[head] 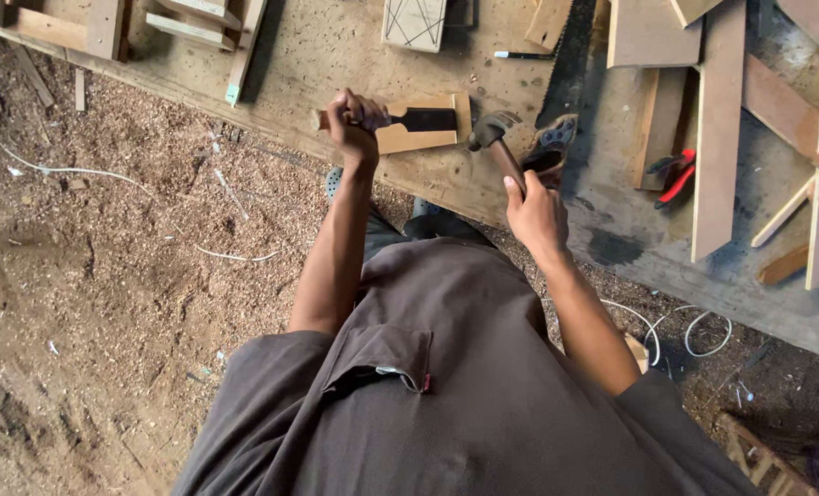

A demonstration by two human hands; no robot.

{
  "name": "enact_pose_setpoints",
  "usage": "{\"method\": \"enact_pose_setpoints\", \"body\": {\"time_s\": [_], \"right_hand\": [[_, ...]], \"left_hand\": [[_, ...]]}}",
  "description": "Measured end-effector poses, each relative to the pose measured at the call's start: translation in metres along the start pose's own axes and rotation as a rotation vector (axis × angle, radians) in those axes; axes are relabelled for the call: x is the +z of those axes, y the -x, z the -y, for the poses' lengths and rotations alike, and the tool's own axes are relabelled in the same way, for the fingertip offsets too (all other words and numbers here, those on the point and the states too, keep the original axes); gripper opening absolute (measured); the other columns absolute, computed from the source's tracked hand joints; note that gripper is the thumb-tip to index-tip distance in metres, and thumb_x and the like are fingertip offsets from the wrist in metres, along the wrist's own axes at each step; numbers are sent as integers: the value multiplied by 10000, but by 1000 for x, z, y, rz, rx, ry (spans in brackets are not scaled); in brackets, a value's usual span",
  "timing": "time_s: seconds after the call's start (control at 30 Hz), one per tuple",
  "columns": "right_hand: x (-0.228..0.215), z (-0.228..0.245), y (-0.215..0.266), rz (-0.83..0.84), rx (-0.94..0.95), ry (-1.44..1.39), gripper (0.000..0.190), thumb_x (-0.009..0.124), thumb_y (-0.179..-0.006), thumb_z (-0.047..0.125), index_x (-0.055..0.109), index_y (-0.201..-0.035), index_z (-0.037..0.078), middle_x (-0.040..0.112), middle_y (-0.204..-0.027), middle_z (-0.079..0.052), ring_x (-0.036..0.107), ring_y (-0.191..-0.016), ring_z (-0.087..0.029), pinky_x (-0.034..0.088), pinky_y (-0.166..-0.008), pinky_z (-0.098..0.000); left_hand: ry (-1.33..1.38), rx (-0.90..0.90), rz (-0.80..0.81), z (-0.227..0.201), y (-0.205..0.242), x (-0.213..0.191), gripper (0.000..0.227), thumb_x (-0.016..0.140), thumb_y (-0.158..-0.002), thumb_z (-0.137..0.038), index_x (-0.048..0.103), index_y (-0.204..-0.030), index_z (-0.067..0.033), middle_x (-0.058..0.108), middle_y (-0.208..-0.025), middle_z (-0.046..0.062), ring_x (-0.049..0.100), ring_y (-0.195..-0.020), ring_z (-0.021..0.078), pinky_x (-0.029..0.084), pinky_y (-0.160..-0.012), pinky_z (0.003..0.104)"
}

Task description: The person marks a small wooden block with a ruler and pen, then uses a chisel and hammer to carve a groove along the marked line. The person repeatedly strikes the chisel to deepen the cut and checks the progress by hand.

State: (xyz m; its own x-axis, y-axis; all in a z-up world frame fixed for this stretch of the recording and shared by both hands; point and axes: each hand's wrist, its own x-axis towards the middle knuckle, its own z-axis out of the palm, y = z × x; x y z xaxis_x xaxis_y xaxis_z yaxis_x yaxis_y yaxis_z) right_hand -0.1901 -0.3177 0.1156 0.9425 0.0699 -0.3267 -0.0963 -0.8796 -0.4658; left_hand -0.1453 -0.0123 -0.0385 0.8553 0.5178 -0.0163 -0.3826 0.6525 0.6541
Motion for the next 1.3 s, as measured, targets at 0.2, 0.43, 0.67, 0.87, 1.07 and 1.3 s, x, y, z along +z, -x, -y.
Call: {"method": "enact_pose_setpoints", "body": {"time_s": [0.2,0.43,0.67,0.87,1.07,1.3], "right_hand": [[15,-9,0,15,25,29,409,566,-1050,447,638,-1149,57,702,-858,-284,668,-850,-523,513,-702,-610],[31,-16,-2,-27,0,39,508,560,-1039,450,615,-1327,36,701,-901,-314,674,-848,-533,527,-714,-603],[33,-19,0,-27,20,51,523,567,-1033,451,614,-1342,32,696,-914,-337,665,-868,-544,520,-742,-611],[34,-21,0,-18,34,38,518,554,-1041,457,612,-1356,50,691,-897,-336,656,-854,-553,507,-729,-629],[36,-20,5,-44,8,58,508,562,-1050,448,603,-1382,65,697,-910,-335,664,-851,-549,513,-744,-623],[32,-19,2,-4,54,21,526,564,-1035,439,591,-1400,61,699,-931,-336,667,-870,-548,520,-756,-616]], "left_hand": [[-57,-58,-158,11,-1,-55,400,401,-1009,-373,459,-718,-105,472,-580,47,476,-530,181,503,-582,420],[-296,-81,-54,9,-4,-99,279,444,-1053,-231,589,-908,-42,644,-868,141,661,-808,267,595,-817,485],[-384,37,55,-17,10,-40,270,510,-1048,-264,618,-908,-61,676,-962,127,692,-966,234,596,-946,430],[-56,1,-107,-17,32,46,485,536,-1119,-372,440,-692,-163,436,-630,-31,437,-571,116,419,-560,341],[-457,111,-60,-42,44,84,483,513,-1132,-286,478,-690,-96,479,-628,38,474,-586,167,438,-580,340],[-268,39,-74,-35,54,103,462,486,-1129,-271,441,-707,-87,442,-595,10,419,-541,121,400,-528,304]]}}
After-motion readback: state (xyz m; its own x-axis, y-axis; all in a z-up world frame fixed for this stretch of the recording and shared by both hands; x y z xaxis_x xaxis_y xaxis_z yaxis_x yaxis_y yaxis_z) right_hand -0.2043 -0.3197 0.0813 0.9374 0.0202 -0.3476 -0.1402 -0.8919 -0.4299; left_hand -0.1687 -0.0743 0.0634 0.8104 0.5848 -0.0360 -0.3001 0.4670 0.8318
